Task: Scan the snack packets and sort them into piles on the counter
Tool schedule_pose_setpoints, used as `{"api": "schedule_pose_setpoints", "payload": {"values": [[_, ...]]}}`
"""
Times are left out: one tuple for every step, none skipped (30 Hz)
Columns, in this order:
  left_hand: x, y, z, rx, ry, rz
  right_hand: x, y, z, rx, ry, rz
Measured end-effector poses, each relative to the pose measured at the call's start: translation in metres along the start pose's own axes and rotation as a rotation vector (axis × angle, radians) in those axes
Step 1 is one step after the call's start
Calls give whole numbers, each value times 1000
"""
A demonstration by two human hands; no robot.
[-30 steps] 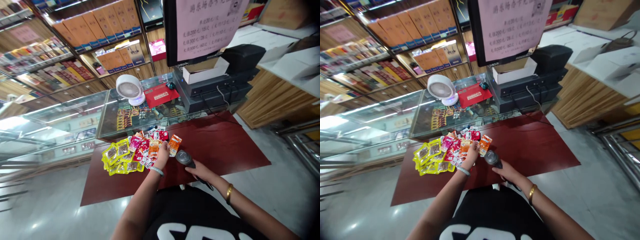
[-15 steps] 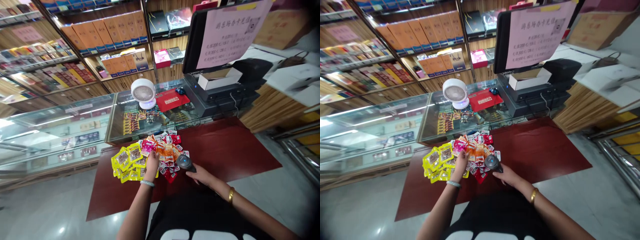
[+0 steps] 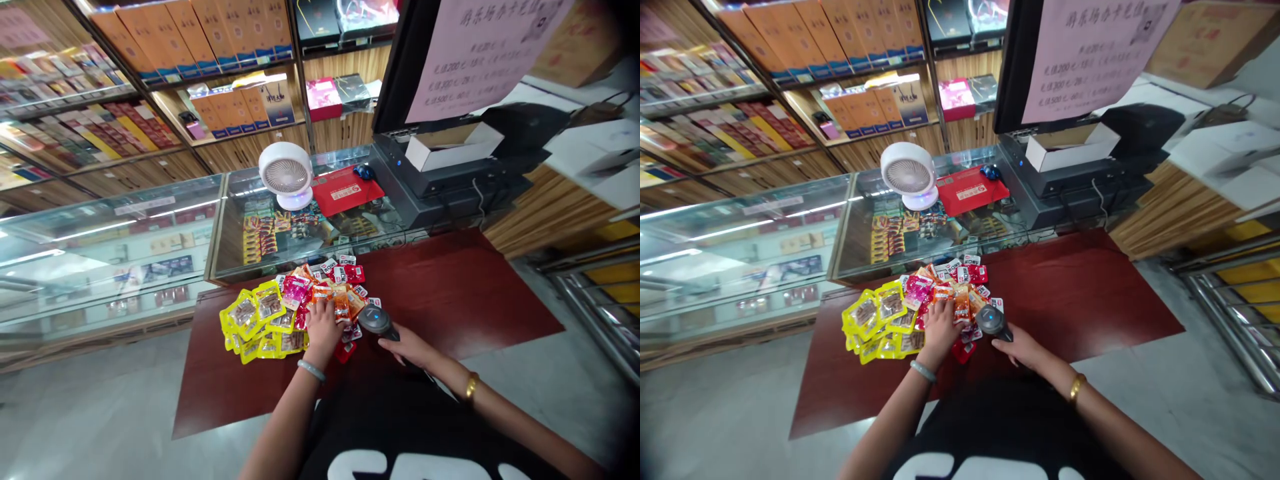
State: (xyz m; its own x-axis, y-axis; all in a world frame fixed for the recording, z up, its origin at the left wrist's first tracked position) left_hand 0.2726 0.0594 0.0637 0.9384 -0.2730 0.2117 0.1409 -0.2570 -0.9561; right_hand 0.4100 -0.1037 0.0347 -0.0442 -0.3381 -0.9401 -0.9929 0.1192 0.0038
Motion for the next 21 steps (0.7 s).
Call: {"api": "schedule_pose_setpoints", "payload": {"values": [[-3, 0, 0, 6, -16, 6, -1, -3, 1, -7, -2, -3], [-7, -1, 0, 15, -35, 11, -2, -5, 2, -9, -6, -5], [-10, -3, 0, 25, -55, 17, -2, -8, 3, -11, -9, -6], [-14, -5, 1, 34, -73, 22, -1, -10, 4, -12, -10, -7], [-16, -8, 2, 41, -88, 29, -1, -12, 5, -15, -6, -8], [-18, -10, 3, 47, -99, 36, 0, -12, 6, -21, 1, -9], [-19, -12, 4, 48, -108, 46, 2, -13, 7, -28, 9, -11], [-20, -12, 4, 37, -119, 58, 2, -13, 8, -35, 18, -11], [-21, -9, 4, 6, -136, 69, 3, -13, 9, -41, 25, -11], [-24, -4, 3, -45, -163, 78, 2, -13, 10, -45, 30, -11], [-28, 3, 2, -111, -200, 81, 2, -13, 11, -50, 30, -10], [-33, 11, -1, -179, -242, 75, 0, -14, 12, -53, 28, -8], [-38, 18, -3, -236, -283, 58, -2, -14, 13, -56, 24, -4], [-43, 24, -6, -275, -322, 29, -3, -14, 13, -58, 21, -1], [-47, 28, -8, -297, -358, -14, -5, -15, 14, -61, 19, 0], [-51, 32, -9, -315, -392, -72, -6, -15, 14, -66, 19, -1], [-55, 37, -10, -339, -427, -143, -6, -14, 15, -73, 22, -5], [-58, 43, -11, -368, -463, -218, -6, -14, 16, -80, 25, -9], [-61, 49, -11, -392, -499, -291, -5, -13, 17, -90, 29, -13], [-63, 55, -11, -404, -529, -356, -4, -12, 18, -95, 34, -16], [-65, 59, -10, -399, -550, -418, -3, -11, 19, -100, 39, -16]]}}
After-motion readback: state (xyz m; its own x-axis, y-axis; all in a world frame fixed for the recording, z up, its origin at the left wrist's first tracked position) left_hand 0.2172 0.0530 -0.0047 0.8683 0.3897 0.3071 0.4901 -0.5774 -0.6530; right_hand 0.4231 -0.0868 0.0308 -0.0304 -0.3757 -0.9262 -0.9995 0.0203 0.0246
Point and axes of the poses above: each hand's wrist, its own z-axis towards the middle knuckle, its own y-axis out of the palm, x = y × z, the point moved 10 cm from there along z, towards the middle knuckle, and after that the axes turned 14 degrees about -y, right-handed, at the moved point
